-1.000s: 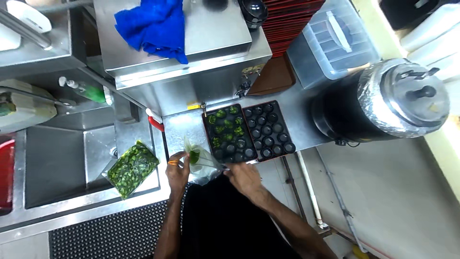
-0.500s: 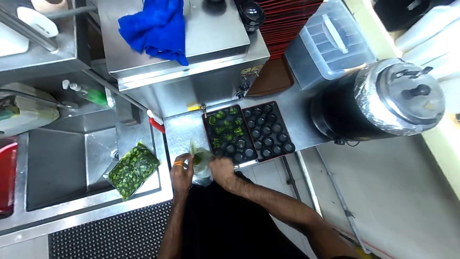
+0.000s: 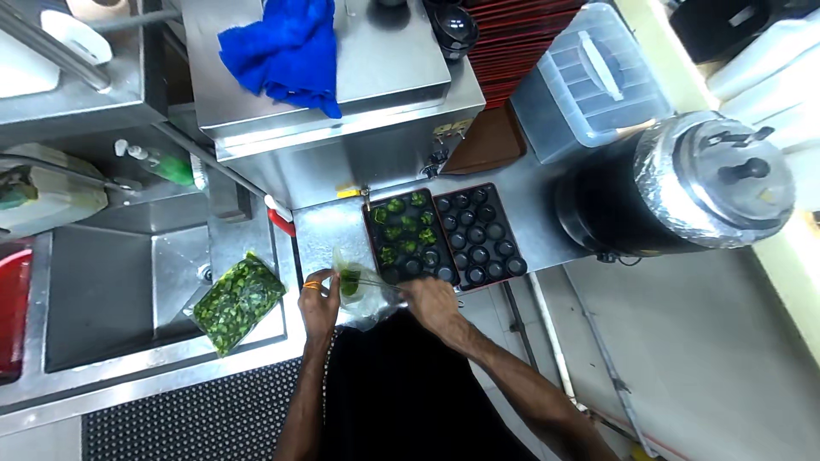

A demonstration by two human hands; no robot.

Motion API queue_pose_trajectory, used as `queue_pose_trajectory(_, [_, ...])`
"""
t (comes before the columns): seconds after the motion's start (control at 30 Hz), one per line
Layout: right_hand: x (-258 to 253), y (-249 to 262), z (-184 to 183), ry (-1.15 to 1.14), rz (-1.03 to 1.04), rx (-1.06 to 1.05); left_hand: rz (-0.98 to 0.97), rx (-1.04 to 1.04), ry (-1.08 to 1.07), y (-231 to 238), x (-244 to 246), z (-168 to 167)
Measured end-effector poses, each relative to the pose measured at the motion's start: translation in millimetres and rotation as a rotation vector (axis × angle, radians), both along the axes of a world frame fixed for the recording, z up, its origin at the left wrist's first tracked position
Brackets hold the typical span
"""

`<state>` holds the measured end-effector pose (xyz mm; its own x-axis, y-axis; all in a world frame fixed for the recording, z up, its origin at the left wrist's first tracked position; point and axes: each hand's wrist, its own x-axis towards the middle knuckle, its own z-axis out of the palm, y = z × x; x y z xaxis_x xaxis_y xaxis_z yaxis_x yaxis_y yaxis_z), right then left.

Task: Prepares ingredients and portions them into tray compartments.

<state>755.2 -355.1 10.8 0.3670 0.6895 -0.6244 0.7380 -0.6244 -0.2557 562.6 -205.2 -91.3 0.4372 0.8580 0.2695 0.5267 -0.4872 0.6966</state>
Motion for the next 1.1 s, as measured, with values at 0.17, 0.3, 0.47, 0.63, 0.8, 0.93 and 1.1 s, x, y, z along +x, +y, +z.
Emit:
queue_pose_trajectory(0.17, [25.8, -46.9, -0.3, 0.180, -0.166, 0.174, 0.005, -0.020, 0.001, 4.5, -1.4, -1.2])
queue_pose_trajectory(0.3, [55.2, -91.1, -4.2, 0.273, -0.394, 0.312, 0.028, -0.037, -0.004, 7.5, -4.2, -2.7])
queue_pose_trajectory(0.47, [91.0, -129.6, -30.7, 0.171, -0.634, 0.238, 0.023, -0.048, -0.006, 9.8, -3.8, -1.4])
queue_pose_trajectory(0.63, [101.0, -142.9, -68.7, 0.097, -0.689, 0.163, 0.015, -0.041, 0.013, 9.8, -0.9, 0.0])
queue_pose_trajectory(0.8, [100.0, -141.8, -83.6, 0.047, -0.677, 0.111, 0.005, -0.042, 0.016, 9.0, -0.8, 0.1])
queue_pose_trajectory(0.93, [97.5, -140.6, -69.5, -0.038, -0.629, 0.073, 0.009, -0.047, -0.002, 8.1, -3.1, 0.1])
queue_pose_trajectory(1.1, [94.3, -140.1, -45.0, -0.156, -0.577, 0.032, 0.020, -0.049, 0.001, 8.0, -3.7, -1.0])
